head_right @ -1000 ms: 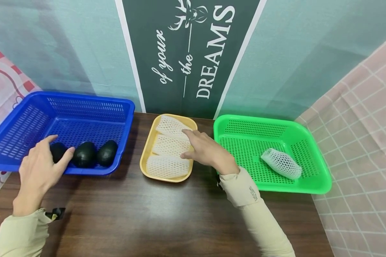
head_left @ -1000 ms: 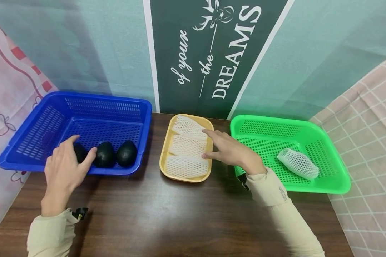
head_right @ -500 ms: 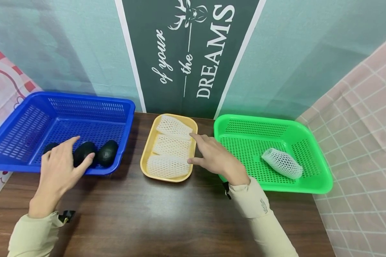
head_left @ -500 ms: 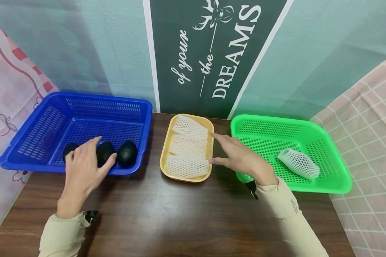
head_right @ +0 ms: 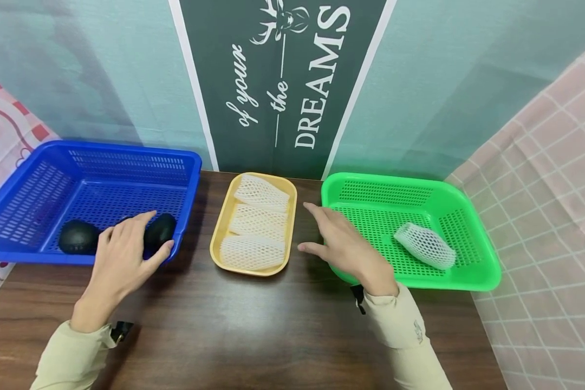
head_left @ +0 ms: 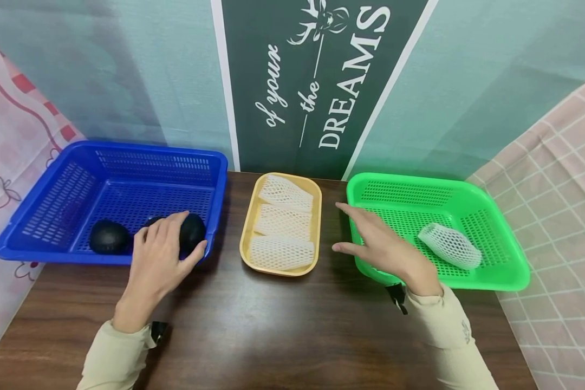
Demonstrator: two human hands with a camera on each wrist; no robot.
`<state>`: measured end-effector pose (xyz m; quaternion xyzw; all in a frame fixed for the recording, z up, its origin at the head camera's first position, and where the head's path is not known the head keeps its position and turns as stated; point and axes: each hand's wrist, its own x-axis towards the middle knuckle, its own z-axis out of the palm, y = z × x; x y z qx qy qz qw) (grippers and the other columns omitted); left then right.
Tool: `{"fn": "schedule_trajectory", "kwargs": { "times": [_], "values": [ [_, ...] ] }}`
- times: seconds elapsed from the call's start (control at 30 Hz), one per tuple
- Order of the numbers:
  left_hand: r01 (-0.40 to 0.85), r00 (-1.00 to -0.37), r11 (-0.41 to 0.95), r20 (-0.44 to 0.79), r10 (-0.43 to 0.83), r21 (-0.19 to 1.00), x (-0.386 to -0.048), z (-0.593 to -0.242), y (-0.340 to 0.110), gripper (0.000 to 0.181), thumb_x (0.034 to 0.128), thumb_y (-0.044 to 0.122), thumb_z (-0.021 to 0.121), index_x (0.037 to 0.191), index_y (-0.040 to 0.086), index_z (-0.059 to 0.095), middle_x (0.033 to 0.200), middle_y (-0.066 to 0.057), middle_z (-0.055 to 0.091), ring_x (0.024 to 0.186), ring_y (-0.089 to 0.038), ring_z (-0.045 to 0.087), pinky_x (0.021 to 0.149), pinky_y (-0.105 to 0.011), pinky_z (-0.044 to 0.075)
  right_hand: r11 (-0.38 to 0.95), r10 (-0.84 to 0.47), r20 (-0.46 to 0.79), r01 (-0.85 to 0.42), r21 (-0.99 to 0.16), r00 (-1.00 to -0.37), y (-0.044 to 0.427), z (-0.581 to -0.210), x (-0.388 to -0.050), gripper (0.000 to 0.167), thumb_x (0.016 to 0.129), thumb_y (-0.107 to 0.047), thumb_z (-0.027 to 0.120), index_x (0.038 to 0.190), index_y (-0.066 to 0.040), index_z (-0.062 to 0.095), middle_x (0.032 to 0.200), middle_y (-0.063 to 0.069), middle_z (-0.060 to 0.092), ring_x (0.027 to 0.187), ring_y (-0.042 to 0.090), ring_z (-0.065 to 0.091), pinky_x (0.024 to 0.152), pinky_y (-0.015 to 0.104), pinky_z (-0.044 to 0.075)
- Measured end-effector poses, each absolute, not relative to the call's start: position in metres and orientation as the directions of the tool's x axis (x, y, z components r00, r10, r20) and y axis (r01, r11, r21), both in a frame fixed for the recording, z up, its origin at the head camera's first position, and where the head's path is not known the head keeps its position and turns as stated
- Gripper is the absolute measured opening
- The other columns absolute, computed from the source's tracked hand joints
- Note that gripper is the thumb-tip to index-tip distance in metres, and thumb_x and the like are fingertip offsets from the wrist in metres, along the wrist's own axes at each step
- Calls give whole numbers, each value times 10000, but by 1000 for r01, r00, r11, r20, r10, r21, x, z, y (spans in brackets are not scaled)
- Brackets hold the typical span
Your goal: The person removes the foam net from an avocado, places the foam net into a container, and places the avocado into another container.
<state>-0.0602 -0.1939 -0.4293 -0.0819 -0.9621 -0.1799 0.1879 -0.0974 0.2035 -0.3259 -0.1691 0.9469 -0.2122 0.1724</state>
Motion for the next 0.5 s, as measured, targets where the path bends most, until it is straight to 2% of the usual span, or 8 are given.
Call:
{"fn": "schedule_trajectory", "kwargs": {
  "times": [0.17,0.37,0.5],
  "values": [
    [262,-883,922,455,111,284,-61,-434,-191,712,855,527,550,1362,28,515,1257,-225,624,1125,-427,555,967,-620,381,866,-350,-270,-199,-459,-897,221,-321,-97,871,925,-412,678,1584,-112,194,1634,166,231,1494,426,204,1173,617,234],
    [261,-878,926,466,109,274,-62,-436,-190,722,866,558,511,1364,34,517,1239,-222,637,1112,-425,566,966,-613,390,881,-319,-252,-187,-435,-914,244,-322,-97,861,925,-447,665,1582,-123,212,1619,191,260,1478,451,227,1158,642,227],
    [260,-874,927,474,107,270,-62,-437,-190,730,866,571,495,1365,38,520,1220,-225,645,1099,-428,573,963,-610,393,881,-313,-241,-187,-434,-919,259,-328,-96,842,930,-441,661,1570,-93,239,1606,207,279,1469,458,242,1146,650,235]
  ]
}}
